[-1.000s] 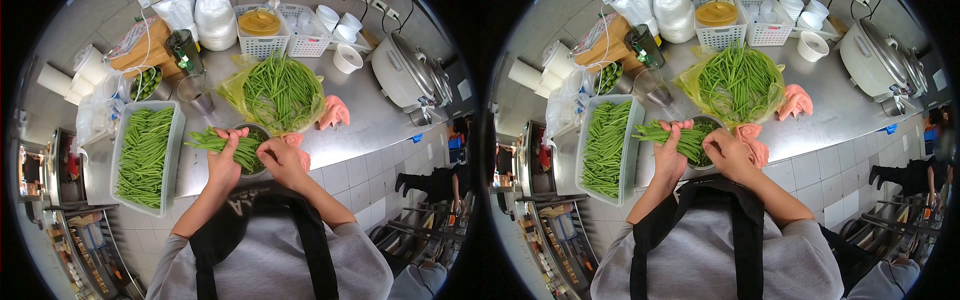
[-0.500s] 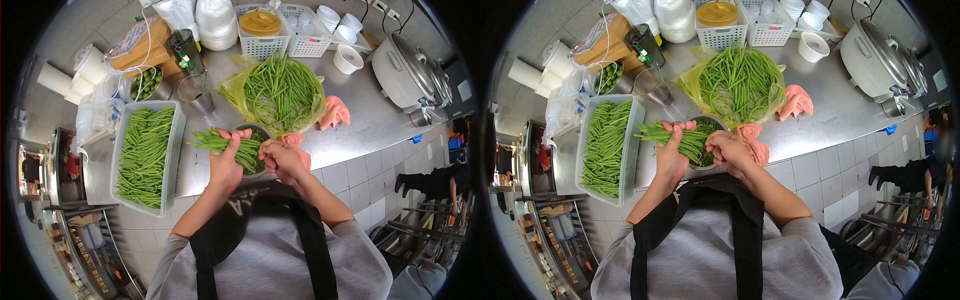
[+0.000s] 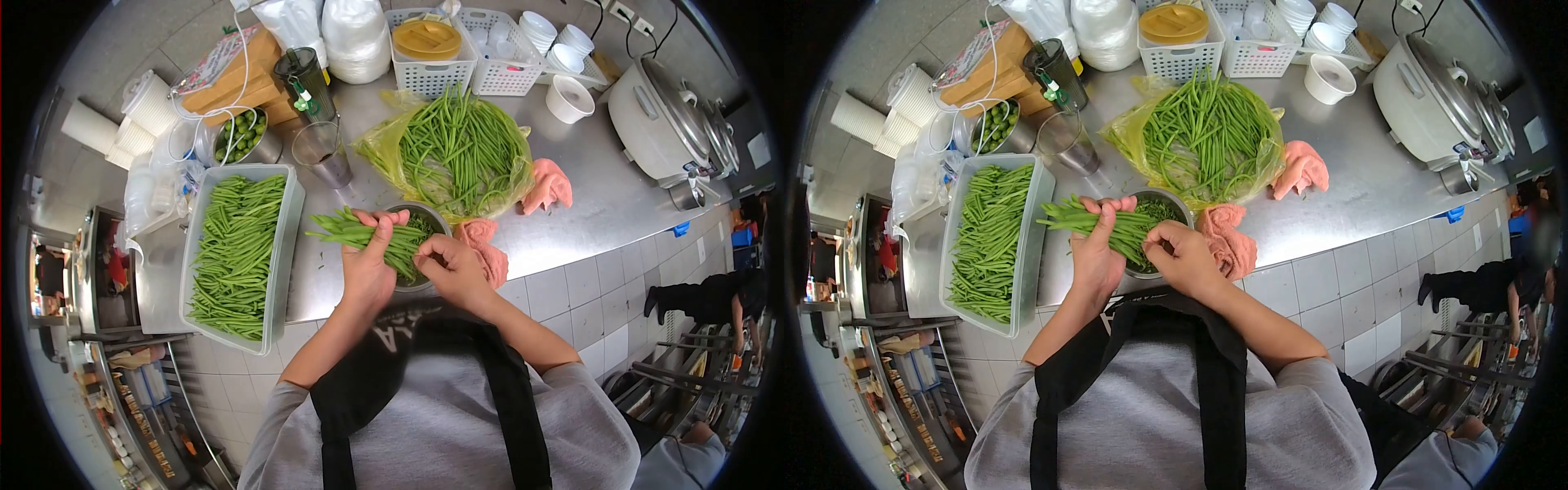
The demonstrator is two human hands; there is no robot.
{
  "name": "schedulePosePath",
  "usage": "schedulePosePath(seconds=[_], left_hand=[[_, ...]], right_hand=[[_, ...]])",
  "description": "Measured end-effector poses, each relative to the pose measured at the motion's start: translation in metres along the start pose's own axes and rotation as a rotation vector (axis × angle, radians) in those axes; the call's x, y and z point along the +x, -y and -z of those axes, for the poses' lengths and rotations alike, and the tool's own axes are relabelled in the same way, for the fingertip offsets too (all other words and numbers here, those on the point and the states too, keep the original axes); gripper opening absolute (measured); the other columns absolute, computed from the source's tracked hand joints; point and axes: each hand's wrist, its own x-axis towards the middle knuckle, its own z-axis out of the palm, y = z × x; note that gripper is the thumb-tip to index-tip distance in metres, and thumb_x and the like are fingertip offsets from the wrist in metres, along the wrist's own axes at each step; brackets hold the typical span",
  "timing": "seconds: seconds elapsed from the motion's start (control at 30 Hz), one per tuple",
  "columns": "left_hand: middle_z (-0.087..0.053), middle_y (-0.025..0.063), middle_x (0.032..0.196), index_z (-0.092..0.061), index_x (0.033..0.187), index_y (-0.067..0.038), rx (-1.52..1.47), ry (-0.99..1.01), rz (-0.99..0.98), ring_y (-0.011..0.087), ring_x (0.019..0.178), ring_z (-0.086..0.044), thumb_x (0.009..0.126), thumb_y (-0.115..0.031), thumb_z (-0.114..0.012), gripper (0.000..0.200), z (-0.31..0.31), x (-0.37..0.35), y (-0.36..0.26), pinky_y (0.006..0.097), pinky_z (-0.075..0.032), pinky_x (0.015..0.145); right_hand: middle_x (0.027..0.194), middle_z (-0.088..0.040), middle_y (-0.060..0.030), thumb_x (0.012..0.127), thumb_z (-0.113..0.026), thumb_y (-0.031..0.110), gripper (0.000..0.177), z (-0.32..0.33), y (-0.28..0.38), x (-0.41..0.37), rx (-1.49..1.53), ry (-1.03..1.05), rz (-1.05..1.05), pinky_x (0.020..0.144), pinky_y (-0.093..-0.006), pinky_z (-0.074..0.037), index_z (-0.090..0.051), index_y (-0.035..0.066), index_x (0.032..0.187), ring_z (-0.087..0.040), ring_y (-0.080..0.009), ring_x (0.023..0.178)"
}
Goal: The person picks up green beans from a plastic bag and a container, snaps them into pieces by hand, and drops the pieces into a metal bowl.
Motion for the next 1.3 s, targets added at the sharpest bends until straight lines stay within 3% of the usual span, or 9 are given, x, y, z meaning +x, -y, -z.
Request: schedulePosePath(seconds=[0.07, 0.17, 0.3, 0.4, 0.5, 0.53, 0.93, 1.13, 1.3], left_hand=[[-0.059, 0.0021, 0.087, -0.046, 0.090, -0.012, -0.007, 0.009, 0.008, 0.0189, 0.092, -0.058, 0.087, -0.009, -0.060, 0.015, 0.000, -0.001, 0.001, 0.0404, -0.041, 0.098], [-0.059, 0.0019, 0.087, -0.046, 0.089, -0.012, -0.046, 0.020, 0.031, 0.0179, 0.091, -0.059, 0.087, -0.009, -0.059, 0.014, -0.002, -0.002, 0.001, 0.0404, -0.041, 0.099], [-0.059, 0.0019, 0.087, -0.047, 0.089, -0.012, -0.091, 0.015, 0.051, 0.0172, 0.090, -0.059, 0.087, -0.009, -0.059, 0.013, -0.001, -0.002, 0.002, 0.0405, -0.039, 0.101], [-0.058, 0.0018, 0.087, -0.046, 0.089, -0.013, -0.085, 0.017, 0.053, 0.0170, 0.089, -0.058, 0.087, -0.009, -0.059, 0.014, -0.002, -0.003, 0.003, 0.0404, -0.038, 0.102], [-0.058, 0.0017, 0.086, -0.046, 0.089, -0.013, -0.081, 0.024, 0.038, 0.0167, 0.088, -0.058, 0.087, -0.009, -0.060, 0.014, -0.003, -0.003, 0.000, 0.0404, -0.038, 0.102], [-0.058, 0.0016, 0.086, -0.046, 0.089, -0.013, -0.083, 0.026, 0.032, 0.0166, 0.088, -0.058, 0.087, -0.009, -0.060, 0.014, -0.003, -0.003, -0.001, 0.0404, -0.037, 0.103], [-0.058, 0.0023, 0.087, -0.046, 0.090, -0.012, -0.064, -0.005, 0.005, 0.0175, 0.090, -0.058, 0.087, -0.010, -0.059, 0.014, -0.001, 0.001, -0.001, 0.0405, -0.039, 0.101], [-0.058, 0.0042, 0.088, -0.047, 0.089, -0.011, -0.072, -0.013, -0.018, 0.0201, 0.095, -0.058, 0.086, -0.004, -0.060, 0.014, 0.000, 0.001, 0.000, 0.0363, -0.046, 0.091], [-0.059, 0.0045, 0.088, -0.048, 0.089, -0.010, -0.064, -0.008, -0.043, 0.0203, 0.095, -0.058, 0.086, -0.002, -0.060, 0.015, 0.000, 0.001, 0.003, 0.0356, -0.047, 0.089]], right_hand=[[0.067, -0.055, -0.0028, 0.082, -0.058, 0.008, 0.008, 0.000, -0.001, 0.000, 0.092, 0.001, -0.061, 0.042, -0.0248, -0.037, -0.058, 0.005, 0.074, -0.044, -0.0053, 0.047], [0.070, -0.058, -0.0055, 0.079, -0.058, 0.007, 0.009, 0.009, 0.019, 0.008, 0.708, 0.061, -0.708, 0.041, -0.0257, -0.036, -0.056, 0.006, 0.070, -0.043, -0.0076, 0.046], [0.068, -0.059, -0.0071, 0.078, -0.059, 0.007, 0.011, 0.007, 0.020, 0.007, 0.864, 0.045, -0.815, 0.039, -0.0241, -0.032, -0.054, 0.008, 0.068, -0.041, -0.0079, 0.042], [0.071, -0.058, -0.0072, 0.077, -0.058, 0.006, 0.008, 0.009, 0.012, 0.006, 0.780, 0.044, -0.747, 0.043, -0.0272, -0.036, -0.055, 0.005, 0.070, -0.047, -0.0120, 0.048], [0.071, -0.056, -0.0085, 0.076, -0.058, 0.006, 0.004, 0.006, 0.003, 0.003, -0.387, -0.217, 0.234, 0.049, -0.0300, -0.040, -0.057, 0.002, 0.075, -0.053, -0.0178, 0.057], [0.070, -0.053, -0.0099, 0.075, -0.060, 0.006, 0.006, 0.010, 0.004, 0.003, -0.446, -0.221, 0.216, 0.054, -0.0303, -0.042, -0.058, 0.002, 0.080, -0.054, -0.0226, 0.062], [0.074, -0.058, 0.0025, 0.078, -0.067, 0.010, 0.010, 0.008, 0.030, -0.004, 0.028, 0.077, -0.273, 0.050, -0.0184, -0.038, -0.062, 0.003, 0.085, -0.046, -0.0013, 0.057], [0.073, -0.058, -0.0027, 0.078, -0.064, 0.008, 0.009, -0.001, 0.025, -0.005, -0.132, -0.031, -0.053, 0.052, -0.0226, -0.040, -0.062, 0.001, 0.083, -0.050, -0.0067, 0.058], [0.073, -0.057, -0.0042, 0.080, -0.062, 0.007, 0.008, -0.002, 0.019, -0.005, 0.000, -0.009, -0.171, 0.051, -0.0238, -0.040, -0.060, 0.000, 0.083, -0.051, -0.0075, 0.059]])
